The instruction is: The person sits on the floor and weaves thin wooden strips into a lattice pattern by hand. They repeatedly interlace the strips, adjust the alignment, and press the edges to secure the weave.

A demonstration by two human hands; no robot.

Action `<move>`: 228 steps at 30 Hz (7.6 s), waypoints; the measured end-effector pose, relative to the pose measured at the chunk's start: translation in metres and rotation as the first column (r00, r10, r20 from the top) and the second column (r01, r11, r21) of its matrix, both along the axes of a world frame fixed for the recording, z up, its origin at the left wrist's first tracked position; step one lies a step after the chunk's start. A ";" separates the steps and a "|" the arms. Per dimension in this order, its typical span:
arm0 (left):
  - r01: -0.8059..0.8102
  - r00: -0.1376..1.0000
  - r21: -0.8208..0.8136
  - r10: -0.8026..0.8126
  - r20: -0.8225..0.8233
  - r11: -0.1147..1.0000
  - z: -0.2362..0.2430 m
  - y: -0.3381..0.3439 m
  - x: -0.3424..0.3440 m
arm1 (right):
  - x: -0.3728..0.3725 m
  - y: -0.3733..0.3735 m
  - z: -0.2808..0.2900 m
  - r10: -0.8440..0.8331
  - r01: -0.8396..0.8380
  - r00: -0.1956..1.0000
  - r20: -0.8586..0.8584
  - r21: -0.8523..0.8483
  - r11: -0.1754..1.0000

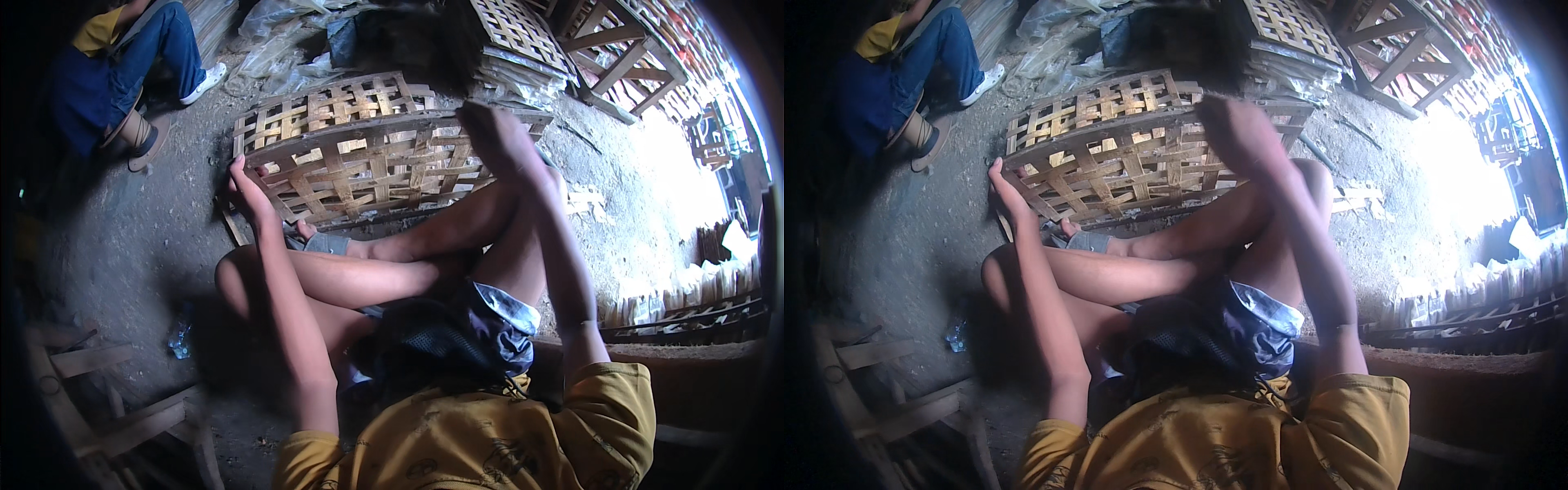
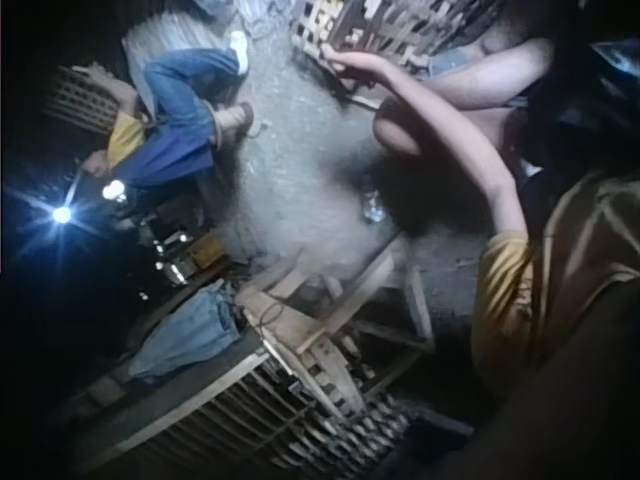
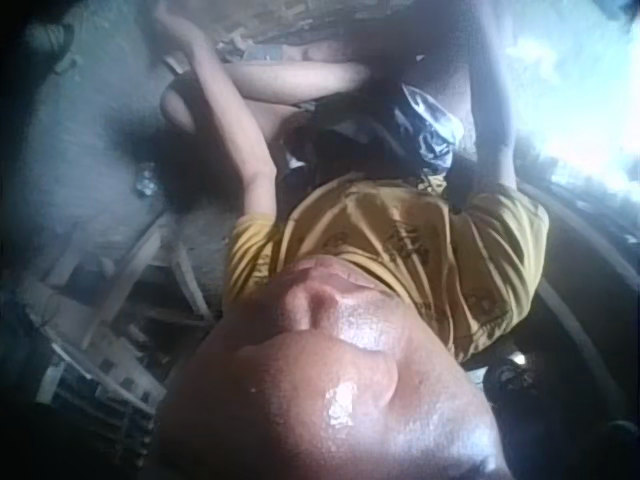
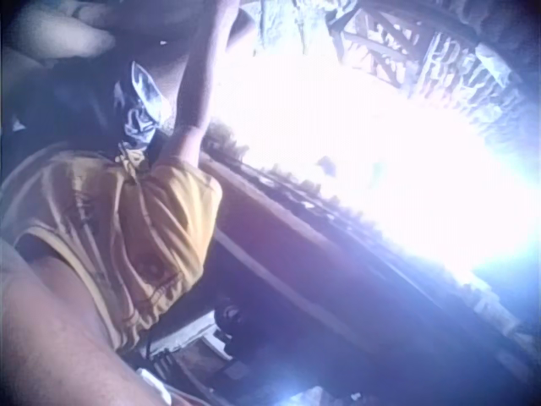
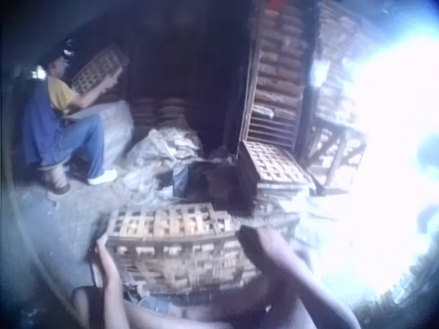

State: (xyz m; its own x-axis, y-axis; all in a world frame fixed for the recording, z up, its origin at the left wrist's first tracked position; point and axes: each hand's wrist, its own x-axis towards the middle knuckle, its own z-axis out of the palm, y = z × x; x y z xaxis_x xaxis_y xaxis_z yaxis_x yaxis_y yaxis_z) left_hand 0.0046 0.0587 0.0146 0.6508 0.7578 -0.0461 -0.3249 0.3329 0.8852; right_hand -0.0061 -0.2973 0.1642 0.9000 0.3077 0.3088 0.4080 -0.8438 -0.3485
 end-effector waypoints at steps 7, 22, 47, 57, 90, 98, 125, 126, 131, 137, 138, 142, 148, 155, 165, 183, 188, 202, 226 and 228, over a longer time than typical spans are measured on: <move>-0.036 0.996 0.051 0.039 -0.076 0.998 0.001 -0.003 0.001 | 0.059 -0.039 -0.001 0.226 -0.236 0.971 -0.083 -0.139 0.962; -0.015 0.996 0.058 0.020 -0.088 0.998 0.007 0.012 -0.011 | 0.078 -0.131 0.016 -0.061 0.108 0.981 0.185 -0.252 0.962; 0.010 0.990 0.054 -0.002 -0.138 0.998 0.007 0.001 -0.008 | 0.085 -0.068 0.001 0.225 -0.225 0.944 -0.241 0.027 0.974; 0.007 0.994 0.054 -0.001 -0.108 0.998 0.000 0.009 -0.008 | 0.090 -0.077 0.024 0.023 0.018 0.996 0.083 -0.465 0.885; 0.012 0.987 0.223 0.024 -0.162 0.975 0.001 -0.001 -0.006 | 0.055 -0.033 0.011 0.177 -0.168 0.983 0.044 -0.166 0.972; -0.009 0.977 0.211 0.054 -0.206 0.977 0.000 -0.001 -0.007 | 0.033 -0.038 -0.036 -0.047 0.017 0.977 0.209 0.142 0.990; -0.041 0.967 0.279 0.109 -0.231 0.960 0.011 -0.012 -0.013 | 0.002 0.053 -0.110 -0.248 0.203 0.962 0.115 0.307 0.930; -0.064 0.964 0.268 0.129 -0.234 0.961 0.013 -0.017 -0.011 | 0.000 0.046 -0.112 -0.312 0.240 0.932 0.183 0.329 0.913; -0.066 0.976 0.266 0.118 -0.184 0.962 0.005 -0.010 -0.007 | -0.001 0.063 -0.123 -0.438 0.372 0.874 0.213 0.286 0.883; 0.014 0.955 0.400 0.106 -0.278 0.916 0.001 -0.012 0.005 | -0.008 0.144 -0.121 -0.063 0.047 0.990 0.126 0.127 0.991; -0.016 0.951 0.411 0.140 -0.274 0.911 -0.004 0.002 0.000 | -0.009 0.167 -0.122 0.013 -0.029 0.997 0.074 0.222 0.975; -0.042 0.982 0.374 0.108 -0.156 0.926 0.003 -0.014 -0.004 | 0.005 0.141 -0.134 -0.080 0.080 0.997 -0.007 0.181 0.980; -0.047 0.966 0.360 0.133 -0.220 0.932 0.000 -0.007 -0.002 | 0.004 0.033 -0.140 -0.485 0.485 0.818 0.310 0.082 0.871; -0.004 0.977 0.293 0.066 -0.203 0.956 0.004 -0.024 0.008 | 0.012 0.080 -0.168 -0.165 0.188 0.970 0.177 -0.118 0.975; -0.103 0.971 0.364 0.173 -0.167 0.926 0.011 -0.016 -0.001 | 0.022 -0.024 -0.152 -0.546 0.541 0.818 0.178 0.080 0.837; -0.037 0.958 0.348 0.132 -0.254 0.937 0.003 -0.012 0.006 | 0.015 0.004 -0.152 -0.682 0.673 0.731 -0.022 0.189 0.715; 0.000 0.970 0.306 0.075 -0.232 0.952 0.006 -0.024 0.007 | 0.025 0.030 -0.196 -0.431 0.421 0.902 0.031 0.161 0.893; -0.021 0.967 0.322 0.101 -0.234 0.947 0.002 -0.015 0.011 | 0.014 0.051 -0.181 -0.518 0.513 0.851 -0.085 0.345 0.786; -0.060 0.961 0.380 0.157 -0.229 0.923 0.008 -0.017 0.003 | 0.020 0.068 -0.157 -0.366 0.425 0.898 -0.245 0.261 0.867; -0.042 0.962 0.394 0.144 -0.233 0.918 0.004 -0.013 0.004 | 0.020 0.070 -0.148 -0.329 0.375 0.914 -0.237 0.185 0.909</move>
State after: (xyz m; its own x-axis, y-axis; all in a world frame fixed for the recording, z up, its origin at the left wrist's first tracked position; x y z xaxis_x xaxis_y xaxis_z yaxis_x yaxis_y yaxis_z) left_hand 0.0081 0.0460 0.0181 0.5819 0.8064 0.1054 -0.0865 -0.0674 0.9940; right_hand 0.0135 -0.2274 0.0164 0.9858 -0.0957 0.1377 0.0030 -0.8111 -0.5849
